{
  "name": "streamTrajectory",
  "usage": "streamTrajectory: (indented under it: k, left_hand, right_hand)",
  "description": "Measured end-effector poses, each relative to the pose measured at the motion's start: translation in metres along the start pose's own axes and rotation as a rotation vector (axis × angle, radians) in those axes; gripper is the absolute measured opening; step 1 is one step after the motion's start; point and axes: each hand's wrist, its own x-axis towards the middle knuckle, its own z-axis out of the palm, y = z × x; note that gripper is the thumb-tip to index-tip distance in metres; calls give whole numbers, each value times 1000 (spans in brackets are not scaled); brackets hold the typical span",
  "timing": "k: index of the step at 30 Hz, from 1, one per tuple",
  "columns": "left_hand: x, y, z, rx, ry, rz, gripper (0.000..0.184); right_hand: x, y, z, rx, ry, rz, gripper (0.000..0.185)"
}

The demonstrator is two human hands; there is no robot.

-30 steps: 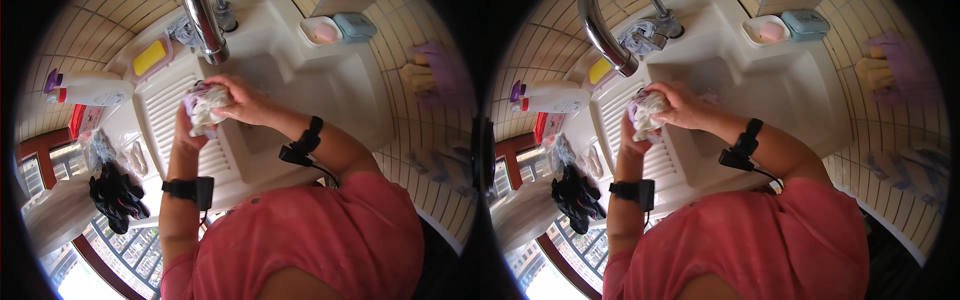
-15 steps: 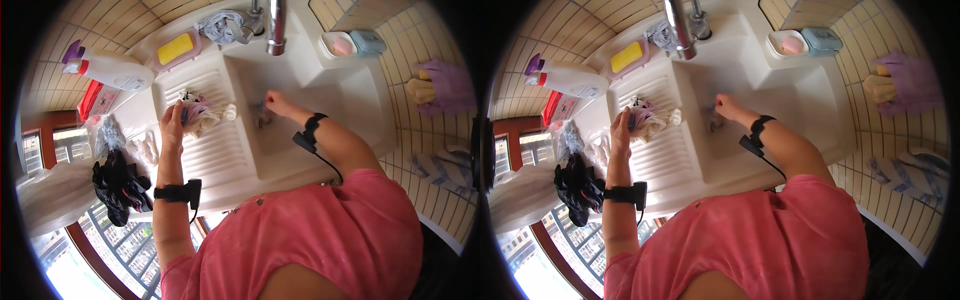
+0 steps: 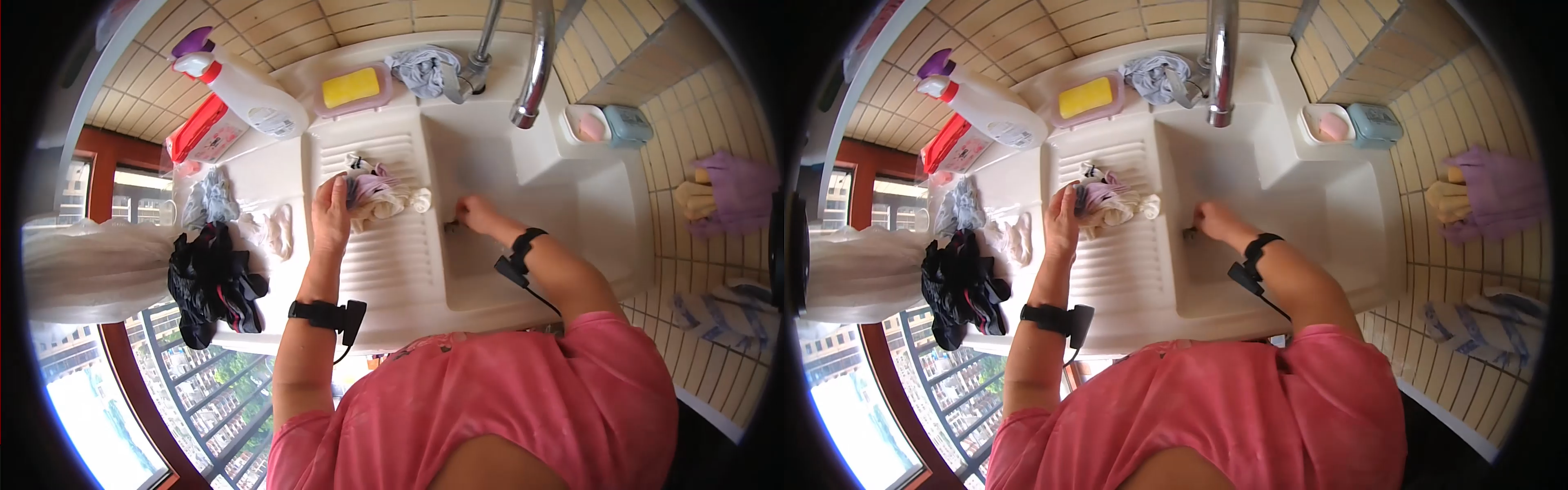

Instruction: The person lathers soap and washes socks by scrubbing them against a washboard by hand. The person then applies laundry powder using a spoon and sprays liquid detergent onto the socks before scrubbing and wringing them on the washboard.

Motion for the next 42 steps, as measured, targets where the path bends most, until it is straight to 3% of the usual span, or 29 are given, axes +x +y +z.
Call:
streamTrajectory:
  k: [1,5,8,10,12,13,16,19,20,21,22,24,25,26,27,29,34,36,40,42]
  left_hand:
    - [1,-6,-1,70,13,52,43]
    - [4,-8,3,242,53,232,41]
    - [10,1,16,374,195,305,46]
    - [20,-8,22,377,228,210,55]
    - [18,5,27,584,197,88,53]
    - [13,5,28,758,119,84,50]
    - [-19,-21,17,552,68,368,43]
    - [-83,-17,6,609,-71,532,35]
    - [-89,-7,7,727,-130,479,33]
    - [-68,-21,10,677,-45,609,30]
    - [-44,-32,14,624,38,730,28]
    - [14,-18,27,723,165,512,29]
    - [37,-10,32,696,230,379,33]
    - [48,-6,35,690,240,385,33]
    - [54,-4,37,790,250,320,33]
    - [42,-9,35,949,163,189,39]
    - [-76,-16,20,741,-104,415,26]
    - [-57,-26,24,701,-19,545,25]
    - [34,3,36,667,155,471,30]
    - [42,-3,41,719,339,331,31]
  right_hand:
    - [0,-14,-17,234,17,185,16]
    - [-17,-121,-99,536,28,129,10]
    - [8,-169,-88,754,-14,-286,8]
    - [43,-192,-50,593,317,-437,12]
    - [71,-202,-20,95,707,-514,17]
    - [75,-206,-11,2,661,-453,16]
    - [50,-202,-4,49,557,-571,12]
    - [0,-193,-3,34,375,-708,11]
    - [-5,-193,-4,-2,364,-717,12]
    - [11,-188,-1,-58,392,-739,13]
    - [31,-191,-5,-155,414,-697,12]
    - [81,-201,-18,-214,433,-507,10]
    - [103,-210,-21,-215,589,-437,9]
    - [118,-216,-22,-213,746,-370,8]
    - [121,-220,-22,-215,747,-285,10]
    - [97,-214,-16,-223,682,-324,10]
    - [-4,-188,-5,-88,451,-667,16]
    - [19,-188,-10,-95,371,-606,13]
    - [116,-207,-25,-100,759,-447,13]
    - [123,-204,-15,-145,778,-285,14]
